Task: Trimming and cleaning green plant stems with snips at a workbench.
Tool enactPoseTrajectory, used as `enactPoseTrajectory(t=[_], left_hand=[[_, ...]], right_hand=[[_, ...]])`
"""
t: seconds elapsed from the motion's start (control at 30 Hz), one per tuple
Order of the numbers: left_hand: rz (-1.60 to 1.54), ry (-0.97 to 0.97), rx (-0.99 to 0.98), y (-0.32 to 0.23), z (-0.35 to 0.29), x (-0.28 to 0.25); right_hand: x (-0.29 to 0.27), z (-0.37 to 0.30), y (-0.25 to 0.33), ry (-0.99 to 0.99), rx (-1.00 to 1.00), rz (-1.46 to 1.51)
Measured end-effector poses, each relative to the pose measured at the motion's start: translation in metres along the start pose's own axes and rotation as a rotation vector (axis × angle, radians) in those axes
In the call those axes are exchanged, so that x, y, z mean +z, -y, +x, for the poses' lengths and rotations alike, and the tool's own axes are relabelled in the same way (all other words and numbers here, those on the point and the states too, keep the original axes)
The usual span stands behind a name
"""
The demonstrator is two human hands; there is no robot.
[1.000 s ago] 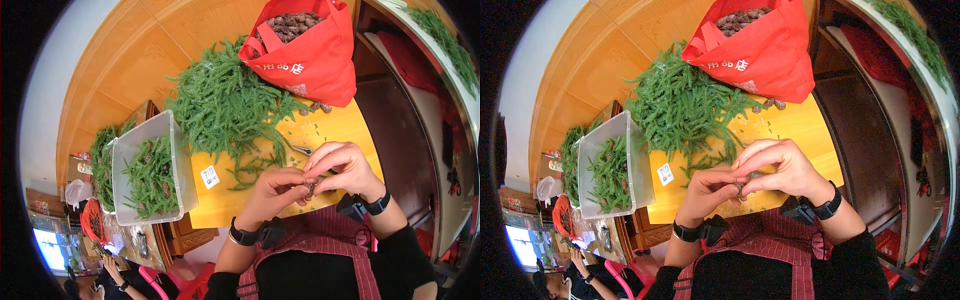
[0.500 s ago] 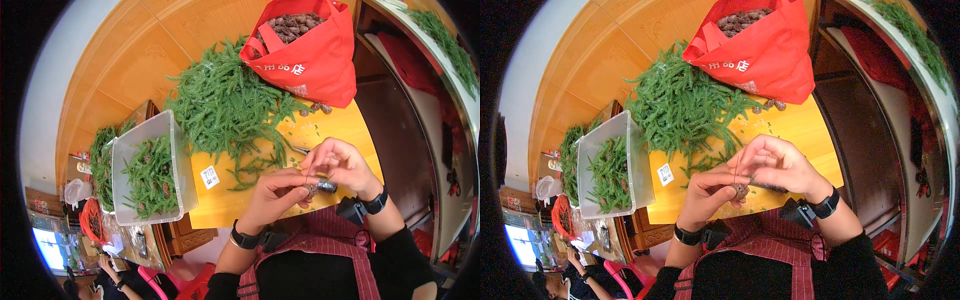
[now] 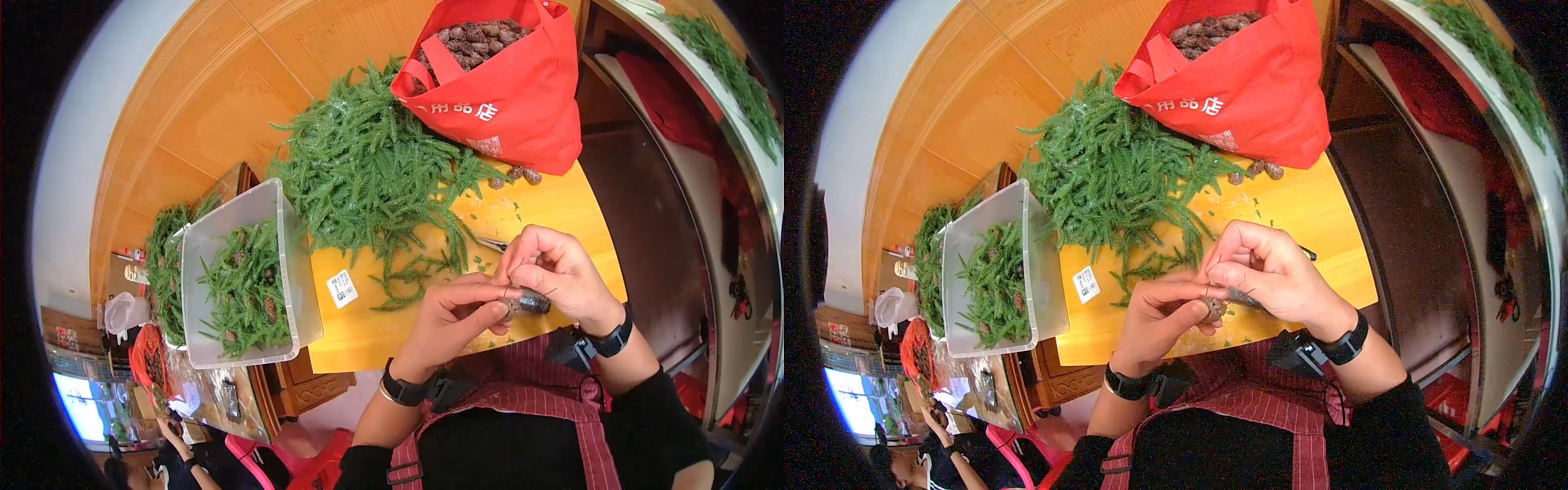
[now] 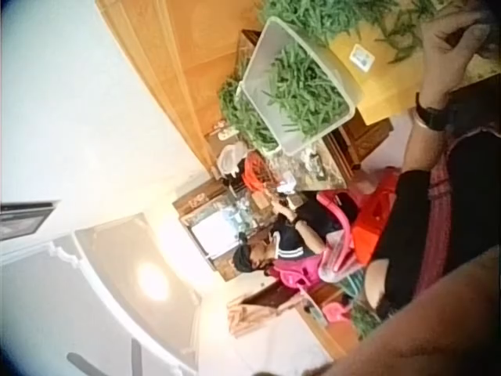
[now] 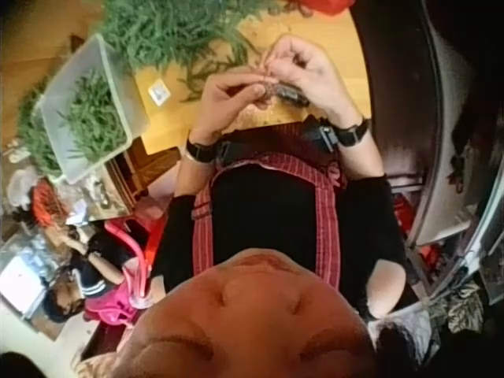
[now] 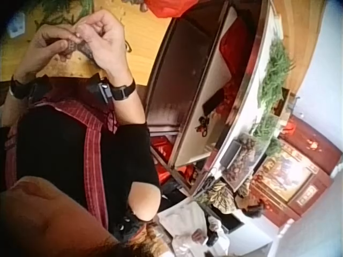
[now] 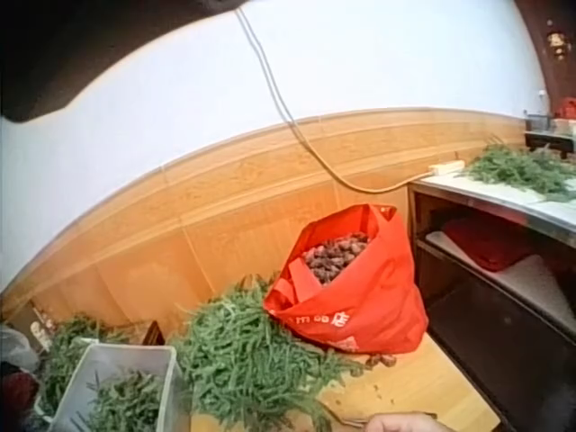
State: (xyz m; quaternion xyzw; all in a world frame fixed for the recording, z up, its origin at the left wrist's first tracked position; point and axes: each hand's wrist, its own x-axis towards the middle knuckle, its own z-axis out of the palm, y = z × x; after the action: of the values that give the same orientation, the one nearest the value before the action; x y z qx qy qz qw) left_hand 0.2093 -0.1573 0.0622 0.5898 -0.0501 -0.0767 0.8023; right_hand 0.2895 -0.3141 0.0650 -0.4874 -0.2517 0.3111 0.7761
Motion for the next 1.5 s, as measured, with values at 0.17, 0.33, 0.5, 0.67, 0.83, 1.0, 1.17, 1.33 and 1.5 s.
enactPoseTrajectory(t=[0.17,0.33,0.5,0.67,0.83,1.0,1.17,1.33,1.5], left_hand=[[-0.048,-0.052,0.018,0.001,0.0,0.002],[-0.098,-0.075,0.02,0.005,0.0,0.003],[-0.104,-0.079,0.03,0.008,0.001,0.006],[-0.059,-0.056,0.026,0.008,-0.002,0.003],[-0.091,-0.097,0.007,0.004,-0.002,0.001],[-0.078,-0.055,0.001,0.002,0.0,0.003],[-0.04,-0.026,0.026,0.003,-0.001,0.0],[-0.037,-0.026,0.048,0.002,0.0,0.001],[-0.017,-0.067,0.112,0.005,-0.002,0.004]], right_hand=[[0.005,-0.004,0.001,-0.053,-0.071,0.01],[0.007,-0.008,0.006,-0.045,-0.099,-0.033],[0.006,-0.011,0.004,-0.075,-0.146,-0.098],[-0.002,-0.01,0.009,-0.009,-0.04,-0.01],[-0.005,-0.013,0.011,0.105,0.042,0.041],[-0.007,-0.01,0.002,0.149,-0.072,-0.04],[-0.005,-0.009,0.005,0.113,-0.07,-0.117],[-0.004,-0.008,0.01,0.094,-0.154,-0.306],[-0.001,-0.011,0.008,0.027,-0.251,-0.397]])
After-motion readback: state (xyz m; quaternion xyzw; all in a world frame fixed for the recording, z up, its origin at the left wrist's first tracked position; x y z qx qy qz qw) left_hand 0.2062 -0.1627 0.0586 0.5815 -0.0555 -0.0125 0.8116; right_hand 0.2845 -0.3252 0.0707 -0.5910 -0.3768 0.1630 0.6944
